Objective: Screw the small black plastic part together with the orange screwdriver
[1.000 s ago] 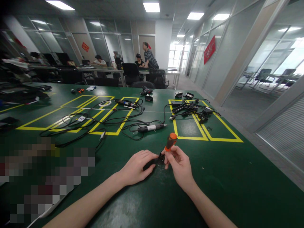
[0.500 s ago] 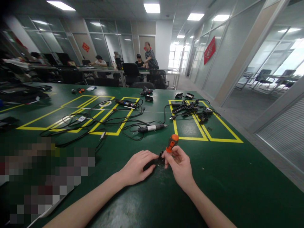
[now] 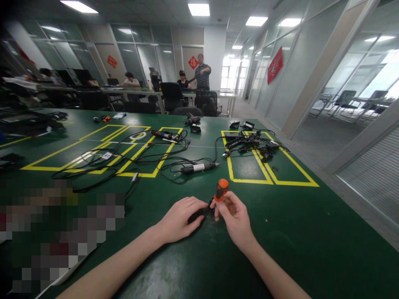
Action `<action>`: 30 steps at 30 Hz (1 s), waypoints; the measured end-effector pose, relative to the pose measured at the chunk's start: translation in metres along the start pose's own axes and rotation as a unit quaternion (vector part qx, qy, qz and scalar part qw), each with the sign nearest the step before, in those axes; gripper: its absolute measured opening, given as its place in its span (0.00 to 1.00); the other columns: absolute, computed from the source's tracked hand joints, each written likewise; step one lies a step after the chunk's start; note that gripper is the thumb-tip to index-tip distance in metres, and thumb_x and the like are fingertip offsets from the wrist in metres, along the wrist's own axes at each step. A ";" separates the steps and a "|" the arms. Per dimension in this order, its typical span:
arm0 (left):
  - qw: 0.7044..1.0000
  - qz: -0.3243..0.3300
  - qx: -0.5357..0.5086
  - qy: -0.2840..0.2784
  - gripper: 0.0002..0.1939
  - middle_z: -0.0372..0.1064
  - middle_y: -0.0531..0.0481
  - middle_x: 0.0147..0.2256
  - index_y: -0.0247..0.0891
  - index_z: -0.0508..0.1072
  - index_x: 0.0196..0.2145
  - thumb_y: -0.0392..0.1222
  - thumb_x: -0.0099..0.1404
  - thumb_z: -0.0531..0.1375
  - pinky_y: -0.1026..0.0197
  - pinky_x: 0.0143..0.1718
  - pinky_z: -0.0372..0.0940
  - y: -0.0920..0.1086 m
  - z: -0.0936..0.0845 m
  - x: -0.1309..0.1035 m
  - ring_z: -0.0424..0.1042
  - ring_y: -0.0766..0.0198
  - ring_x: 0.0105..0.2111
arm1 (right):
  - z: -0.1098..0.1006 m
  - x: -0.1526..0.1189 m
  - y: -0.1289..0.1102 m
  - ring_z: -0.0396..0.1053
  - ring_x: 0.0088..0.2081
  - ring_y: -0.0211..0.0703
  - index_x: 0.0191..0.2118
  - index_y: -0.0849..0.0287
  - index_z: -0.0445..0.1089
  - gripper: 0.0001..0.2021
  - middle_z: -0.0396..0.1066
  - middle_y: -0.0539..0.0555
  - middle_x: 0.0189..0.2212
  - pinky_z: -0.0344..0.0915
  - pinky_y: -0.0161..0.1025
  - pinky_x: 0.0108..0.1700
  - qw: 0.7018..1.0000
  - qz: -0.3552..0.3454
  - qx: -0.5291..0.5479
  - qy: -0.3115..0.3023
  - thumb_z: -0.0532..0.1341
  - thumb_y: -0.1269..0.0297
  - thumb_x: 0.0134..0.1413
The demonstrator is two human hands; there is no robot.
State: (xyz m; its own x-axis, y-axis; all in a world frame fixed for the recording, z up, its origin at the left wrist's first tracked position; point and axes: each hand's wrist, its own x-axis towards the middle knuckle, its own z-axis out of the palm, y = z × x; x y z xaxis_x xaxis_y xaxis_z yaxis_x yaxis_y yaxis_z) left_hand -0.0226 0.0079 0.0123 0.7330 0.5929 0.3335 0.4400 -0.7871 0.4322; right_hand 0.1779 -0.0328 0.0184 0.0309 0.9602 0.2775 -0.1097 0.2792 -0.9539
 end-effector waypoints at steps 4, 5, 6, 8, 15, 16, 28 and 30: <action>1.000 -0.002 0.000 -0.005 0.13 0.73 0.46 0.46 0.40 0.69 0.50 0.36 0.68 0.55 0.55 0.47 0.65 0.001 -0.001 0.000 0.71 0.58 0.45 | 0.000 0.000 0.001 0.67 0.25 0.36 0.37 0.56 0.70 0.07 0.75 0.51 0.32 0.69 0.37 0.29 1.000 -0.004 -0.004 -0.005 0.64 0.59 0.61; 1.000 -0.003 0.001 -0.007 0.13 0.73 0.46 0.46 0.40 0.68 0.50 0.36 0.68 0.55 0.55 0.47 0.65 0.001 -0.001 0.001 0.71 0.58 0.45 | 0.001 0.000 0.000 0.67 0.25 0.36 0.36 0.56 0.69 0.07 0.75 0.51 0.32 0.69 0.37 0.29 1.000 -0.003 -0.002 -0.002 0.64 0.59 0.61; 1.000 -0.004 0.001 -0.007 0.13 0.73 0.46 0.46 0.40 0.68 0.50 0.36 0.68 0.55 0.55 0.47 0.65 0.001 -0.001 0.001 0.71 0.58 0.45 | 0.002 0.001 0.000 0.67 0.24 0.36 0.35 0.56 0.69 0.08 0.74 0.51 0.31 0.69 0.36 0.28 1.000 -0.001 0.001 0.003 0.64 0.58 0.61; 1.000 -0.005 0.000 -0.008 0.13 0.73 0.46 0.46 0.40 0.68 0.51 0.36 0.68 0.55 0.54 0.48 0.65 0.001 -0.001 0.001 0.71 0.58 0.45 | 0.002 0.002 -0.002 0.66 0.23 0.36 0.35 0.56 0.68 0.10 0.74 0.51 0.30 0.68 0.36 0.27 1.000 0.003 0.008 0.014 0.63 0.56 0.61; 1.000 -0.005 -0.006 -0.005 0.14 0.72 0.46 0.47 0.40 0.68 0.51 0.36 0.68 0.55 0.54 0.48 0.65 0.000 0.001 0.000 0.71 0.57 0.46 | 0.002 0.004 -0.005 0.67 0.24 0.37 0.35 0.57 0.68 0.12 0.74 0.51 0.29 0.68 0.36 0.28 1.000 0.014 -0.009 0.021 0.67 0.55 0.56; 1.000 -0.005 -0.005 -0.006 0.14 0.72 0.46 0.47 0.40 0.68 0.51 0.36 0.68 0.55 0.54 0.48 0.65 0.000 0.001 0.000 0.71 0.57 0.46 | 0.002 0.003 -0.005 0.66 0.24 0.37 0.34 0.57 0.68 0.12 0.73 0.51 0.28 0.68 0.36 0.27 0.999 0.013 -0.019 0.023 0.68 0.55 0.55; 1.000 -0.009 -0.002 -0.010 0.14 0.72 0.47 0.46 0.40 0.68 0.51 0.37 0.68 0.55 0.54 0.48 0.64 0.000 0.001 0.000 0.70 0.58 0.45 | 0.000 0.003 -0.001 0.66 0.24 0.36 0.36 0.58 0.76 0.12 0.73 0.52 0.28 0.68 0.36 0.28 1.000 0.010 -0.023 0.011 0.65 0.54 0.59; 1.000 -0.009 -0.001 -0.010 0.14 0.72 0.47 0.46 0.40 0.68 0.51 0.37 0.68 0.55 0.55 0.48 0.64 -0.001 0.001 0.000 0.70 0.58 0.45 | 0.000 0.003 -0.002 0.67 0.24 0.36 0.37 0.58 0.75 0.11 0.73 0.52 0.28 0.68 0.36 0.29 1.000 0.005 -0.018 0.008 0.64 0.54 0.59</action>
State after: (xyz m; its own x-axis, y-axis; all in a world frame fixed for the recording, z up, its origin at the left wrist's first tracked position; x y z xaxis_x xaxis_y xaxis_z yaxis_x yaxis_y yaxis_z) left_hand -0.0224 0.0080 0.0107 0.7345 0.6040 0.3094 0.4521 -0.7755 0.4407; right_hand 0.1780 -0.0306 0.0212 0.0449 0.9630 0.2658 -0.0750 0.2686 -0.9603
